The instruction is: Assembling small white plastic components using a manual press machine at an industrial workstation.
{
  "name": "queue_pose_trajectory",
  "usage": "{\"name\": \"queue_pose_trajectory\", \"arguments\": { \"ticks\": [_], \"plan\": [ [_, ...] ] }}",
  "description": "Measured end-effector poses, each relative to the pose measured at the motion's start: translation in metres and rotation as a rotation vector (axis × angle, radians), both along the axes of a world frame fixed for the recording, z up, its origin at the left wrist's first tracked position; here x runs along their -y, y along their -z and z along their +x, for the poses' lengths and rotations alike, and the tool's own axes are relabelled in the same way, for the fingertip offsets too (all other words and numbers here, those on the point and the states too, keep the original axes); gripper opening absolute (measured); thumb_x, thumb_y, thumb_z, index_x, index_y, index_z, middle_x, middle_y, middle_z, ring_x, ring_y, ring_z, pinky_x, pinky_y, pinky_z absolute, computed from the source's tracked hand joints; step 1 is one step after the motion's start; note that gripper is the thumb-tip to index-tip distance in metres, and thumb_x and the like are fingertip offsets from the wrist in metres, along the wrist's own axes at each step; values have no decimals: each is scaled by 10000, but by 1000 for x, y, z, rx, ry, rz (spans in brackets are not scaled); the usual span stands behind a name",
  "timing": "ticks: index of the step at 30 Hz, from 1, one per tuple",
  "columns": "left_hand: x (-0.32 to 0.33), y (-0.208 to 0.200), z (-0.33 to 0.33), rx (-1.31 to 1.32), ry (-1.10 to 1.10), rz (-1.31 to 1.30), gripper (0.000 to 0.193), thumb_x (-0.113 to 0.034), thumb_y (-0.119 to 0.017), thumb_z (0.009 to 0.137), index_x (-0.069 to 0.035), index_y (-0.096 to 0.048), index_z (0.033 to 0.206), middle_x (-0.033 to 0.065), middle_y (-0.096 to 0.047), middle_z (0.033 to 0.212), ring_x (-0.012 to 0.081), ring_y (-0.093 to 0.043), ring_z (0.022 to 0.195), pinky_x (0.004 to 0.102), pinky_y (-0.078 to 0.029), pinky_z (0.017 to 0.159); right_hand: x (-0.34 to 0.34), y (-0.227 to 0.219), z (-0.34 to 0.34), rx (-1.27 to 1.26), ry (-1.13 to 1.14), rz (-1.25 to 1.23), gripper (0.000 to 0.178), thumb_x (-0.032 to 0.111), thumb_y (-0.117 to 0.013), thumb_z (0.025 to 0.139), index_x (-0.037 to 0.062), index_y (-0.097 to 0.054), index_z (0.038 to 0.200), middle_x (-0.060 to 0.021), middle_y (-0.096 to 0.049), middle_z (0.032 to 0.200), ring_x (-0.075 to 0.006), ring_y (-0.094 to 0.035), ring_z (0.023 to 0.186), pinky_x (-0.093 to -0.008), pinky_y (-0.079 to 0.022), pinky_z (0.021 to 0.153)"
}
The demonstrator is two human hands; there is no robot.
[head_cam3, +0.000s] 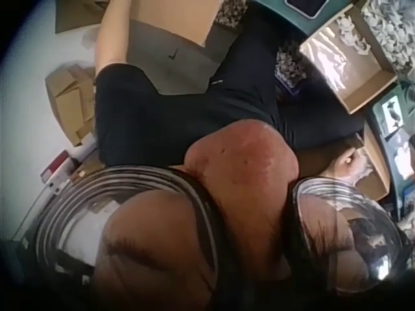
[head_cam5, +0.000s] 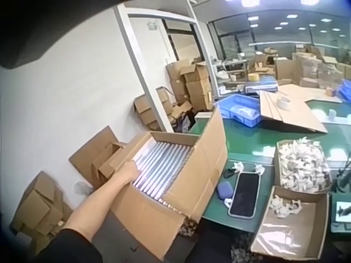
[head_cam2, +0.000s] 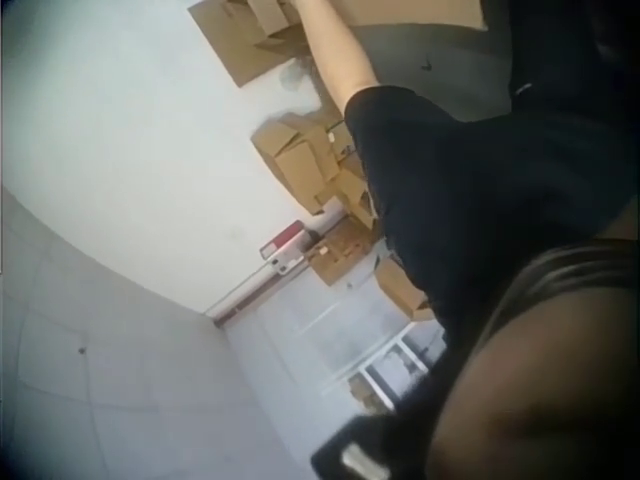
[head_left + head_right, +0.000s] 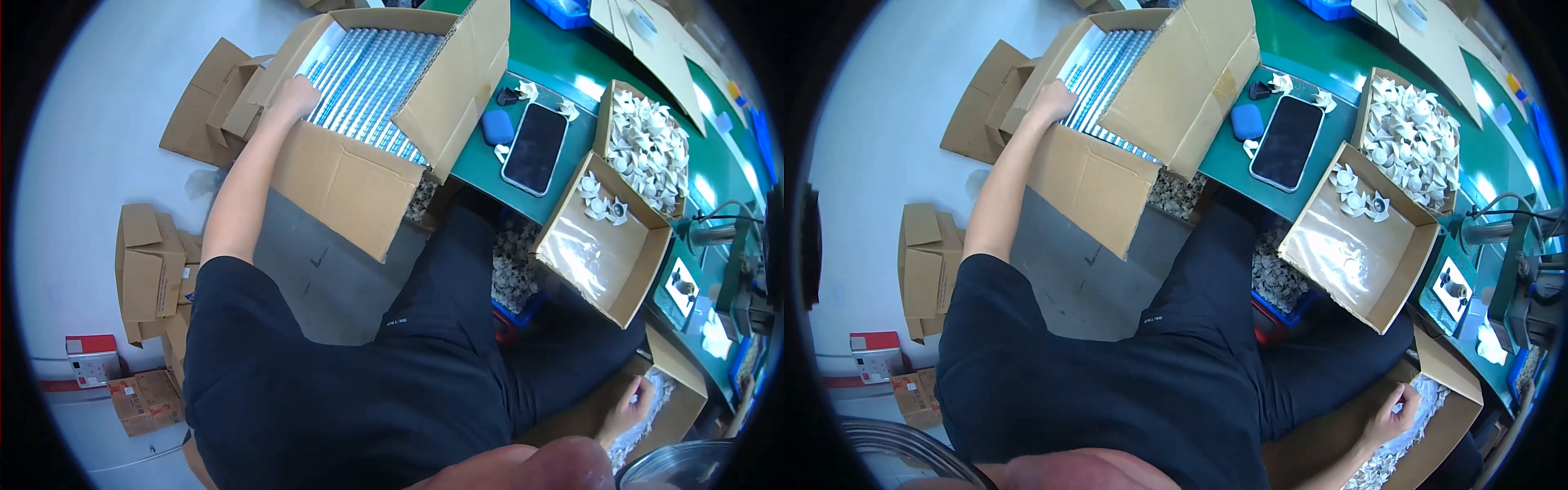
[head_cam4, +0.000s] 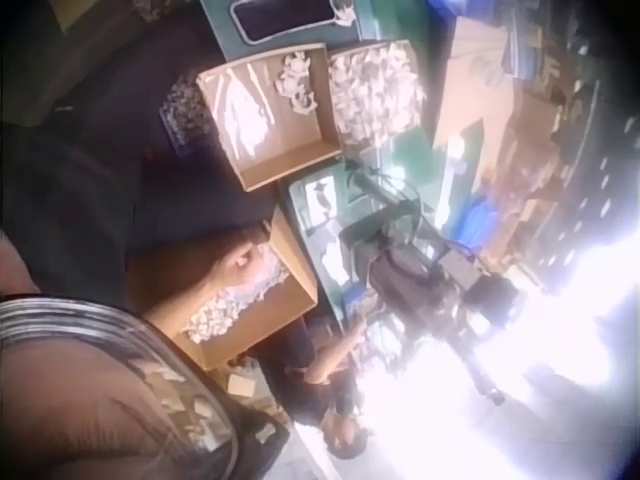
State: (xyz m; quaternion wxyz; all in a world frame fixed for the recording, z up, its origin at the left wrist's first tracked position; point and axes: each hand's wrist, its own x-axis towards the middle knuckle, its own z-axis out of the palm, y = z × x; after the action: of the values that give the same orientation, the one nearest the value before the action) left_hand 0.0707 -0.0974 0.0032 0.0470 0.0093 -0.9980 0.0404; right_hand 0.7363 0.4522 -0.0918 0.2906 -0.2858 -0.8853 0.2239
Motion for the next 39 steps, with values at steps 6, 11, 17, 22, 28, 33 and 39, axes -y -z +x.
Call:
{"name": "queue_pose_trajectory", "arguments": {
  "ticks": [6,11,17,22,28,33,39],
  "plan": [
    [47,-18,-6,102,192,458,381,-280,-622,927,39,-729,1105,266,-730,1114,397,-705,1069,449,-543,933,-2,2,0,-12,10,-35,90,22,-619,1001,-17,-625,920,-72,-626,869,-187,-557,801,-304,-452,719],
    [61,-16,12,-65,264,473,367,-276,-657,917,34,-731,1100,253,-741,1066,363,-723,1006,412,-550,894,-6,2,6,34,18,-79,133,79,-617,1029,-31,-631,957,-89,-618,871,-196,-568,813,-315,-481,787],
    [33,-31,7,107,128,171,381,-267,-765,850,9,-731,1110,194,-752,1015,304,-731,926,391,-564,811,-5,4,7,10,15,-58,110,51,-620,1016,-22,-628,934,-68,-614,868,-175,-553,805,-300,-457,739],
    [37,-40,-10,427,201,-262,485,-243,-880,739,5,-719,1124,169,-747,1010,274,-725,875,387,-569,739,-1,4,-1,-17,8,-42,105,42,-621,1014,-17,-627,927,-51,-609,867,-161,-544,803,-290,-447,721],
    [39,-31,-14,365,148,57,545,-140,-878,678,8,-707,1173,204,-748,1093,292,-726,997,394,-566,866,-4,4,2,-14,5,-91,110,53,-619,1022,-15,-628,936,-46,-611,866,-151,-546,805,-284,-449,725],
    [32,-26,-17,209,244,235,529,-202,-862,749,4,-694,1206,206,-742,1116,291,-724,1006,397,-559,882,-6,7,5,-5,5,-129,112,56,-617,1026,-13,-628,937,-44,-613,864,-142,-542,795,-279,-449,723],
    [13,5,-54,20,252,282,576,-450,-699,922,6,-652,1272,214,-736,1140,335,-718,1068,450,-555,908,-6,3,2,8,8,-110,117,58,-621,1024,-7,-626,927,-42,-619,863,-139,-537,786,-278,-447,713]
  ]
}}
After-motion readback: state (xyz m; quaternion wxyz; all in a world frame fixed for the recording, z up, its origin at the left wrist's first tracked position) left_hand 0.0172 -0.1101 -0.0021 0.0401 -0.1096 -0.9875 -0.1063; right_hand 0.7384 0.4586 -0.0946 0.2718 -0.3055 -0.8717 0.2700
